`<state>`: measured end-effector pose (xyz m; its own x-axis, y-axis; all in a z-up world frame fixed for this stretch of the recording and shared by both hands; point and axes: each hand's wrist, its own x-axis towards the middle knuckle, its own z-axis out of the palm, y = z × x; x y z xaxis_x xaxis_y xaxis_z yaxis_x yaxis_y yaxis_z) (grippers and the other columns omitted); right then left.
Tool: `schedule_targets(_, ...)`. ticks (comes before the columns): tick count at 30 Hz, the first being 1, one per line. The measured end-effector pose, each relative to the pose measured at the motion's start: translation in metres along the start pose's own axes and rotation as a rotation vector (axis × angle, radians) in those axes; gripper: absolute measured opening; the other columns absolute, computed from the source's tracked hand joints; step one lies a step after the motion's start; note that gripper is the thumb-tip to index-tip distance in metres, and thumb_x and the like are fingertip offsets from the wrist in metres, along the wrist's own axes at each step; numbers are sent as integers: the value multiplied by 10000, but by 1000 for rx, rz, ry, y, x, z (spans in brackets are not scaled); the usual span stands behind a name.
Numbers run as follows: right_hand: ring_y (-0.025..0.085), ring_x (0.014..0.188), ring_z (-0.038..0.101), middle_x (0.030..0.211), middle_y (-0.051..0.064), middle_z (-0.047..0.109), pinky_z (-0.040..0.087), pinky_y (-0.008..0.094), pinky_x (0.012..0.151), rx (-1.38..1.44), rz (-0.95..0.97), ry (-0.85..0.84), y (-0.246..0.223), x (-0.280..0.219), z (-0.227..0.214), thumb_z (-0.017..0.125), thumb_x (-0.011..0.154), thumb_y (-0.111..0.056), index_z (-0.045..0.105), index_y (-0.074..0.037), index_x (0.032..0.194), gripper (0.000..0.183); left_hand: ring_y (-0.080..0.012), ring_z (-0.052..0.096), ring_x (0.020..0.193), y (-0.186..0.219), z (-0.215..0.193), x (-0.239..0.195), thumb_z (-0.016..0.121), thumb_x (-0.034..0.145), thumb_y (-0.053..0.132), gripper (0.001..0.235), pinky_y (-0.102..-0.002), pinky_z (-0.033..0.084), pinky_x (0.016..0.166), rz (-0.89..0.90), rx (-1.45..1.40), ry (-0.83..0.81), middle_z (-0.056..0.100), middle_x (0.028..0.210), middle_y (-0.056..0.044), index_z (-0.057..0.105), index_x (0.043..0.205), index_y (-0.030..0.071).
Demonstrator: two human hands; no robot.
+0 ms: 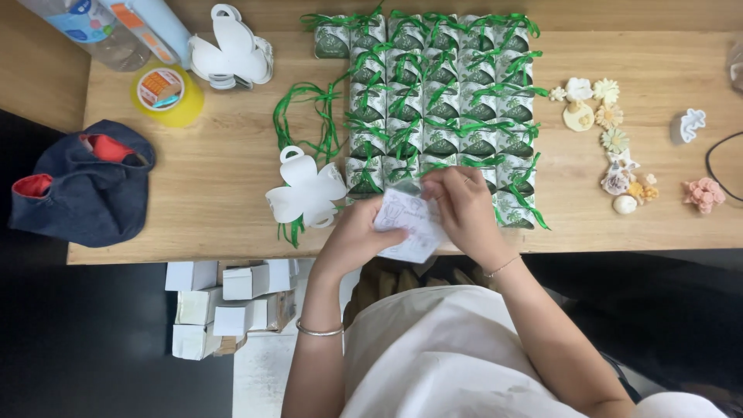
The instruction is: Packaging small decorative items into gift boxes and tying them with green ribbons.
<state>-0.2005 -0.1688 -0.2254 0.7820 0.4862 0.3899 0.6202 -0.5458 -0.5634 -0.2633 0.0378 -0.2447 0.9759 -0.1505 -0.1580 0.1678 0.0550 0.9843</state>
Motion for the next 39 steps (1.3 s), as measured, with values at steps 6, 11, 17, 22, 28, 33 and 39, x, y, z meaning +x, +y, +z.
schedule_targets(6, 250, 904, 679, 941, 29, 749, 443, 389, 923, 14, -25, -21, -6, 2, -8, 666, 983, -94, 713, -102, 1055, 86, -167, 739, 940, 26, 7, -3, 857, 773, 195, 709, -349, 582, 818, 40, 248, 211, 756, 1037, -96, 511, 1377, 62)
schedule_targets(11, 268, 869, 662, 958, 69, 742, 463, 393, 869, 11, -58, 27, -15, 4, -12, 710, 965, -138, 724, -80, 1040, 96, -152, 711, 955, 21, 21, 12, 827, 830, 164, 437, -317, 569, 811, 322, 199, 322, 753, 1041, -115, 652, 1188, -15)
schedule_targets(17, 172, 793, 689, 955, 114, 706, 542, 316, 684, 92, 257, 212, -25, -2, -18, 678, 1037, -117, 680, -7, 1049, 110, -64, 698, 772, 11, 28, 21, 766, 941, 108, 143, -223, 548, 680, 270, 114, 525, 787, 897, -73, 708, 1017, 2)
schedule_targets(22, 116, 890, 738, 997, 121, 736, 606, 263, 657, 601, 665, 38, -11, -4, 3, 626, 1030, -139, 510, -41, 1217, 242, -52, 661, 740, 11, 47, 19, 717, 981, 127, 144, -224, 499, 623, 251, 86, 514, 773, 877, -75, 645, 1017, 8)
schedule_targets(28, 149, 896, 719, 994, 117, 708, 636, 298, 647, 1024, 649, 238, 30, -27, 42, 592, 995, -102, 360, -105, 1160, 284, -175, 739, 1102, 8, 70, 18, 611, 1059, 210, 197, -261, 560, 737, 332, 106, 285, 736, 1280, -152, 519, 1079, 37)
schedule_targets(33, 106, 857, 627, 972, 89, 632, 530, 257, 627, 1049, 619, 162, 36, -31, 34, 589, 1108, -58, 390, -51, 1112, 198, -351, 670, 1237, 3, 76, 21, 569, 1085, 180, 168, -364, 577, 943, 437, 296, 216, 548, 1490, -262, 507, 1088, 24)
schedule_targets(39, 82, 887, 702, 962, 50, 668, 621, 278, 691, 977, 548, 207, 26, -25, 15, 609, 1029, -38, 346, -95, 1096, 278, -240, 728, 1024, -9, 80, 33, 594, 1041, 172, 175, -309, 585, 854, 140, 67, 202, 749, 1183, -260, 508, 1082, 26)
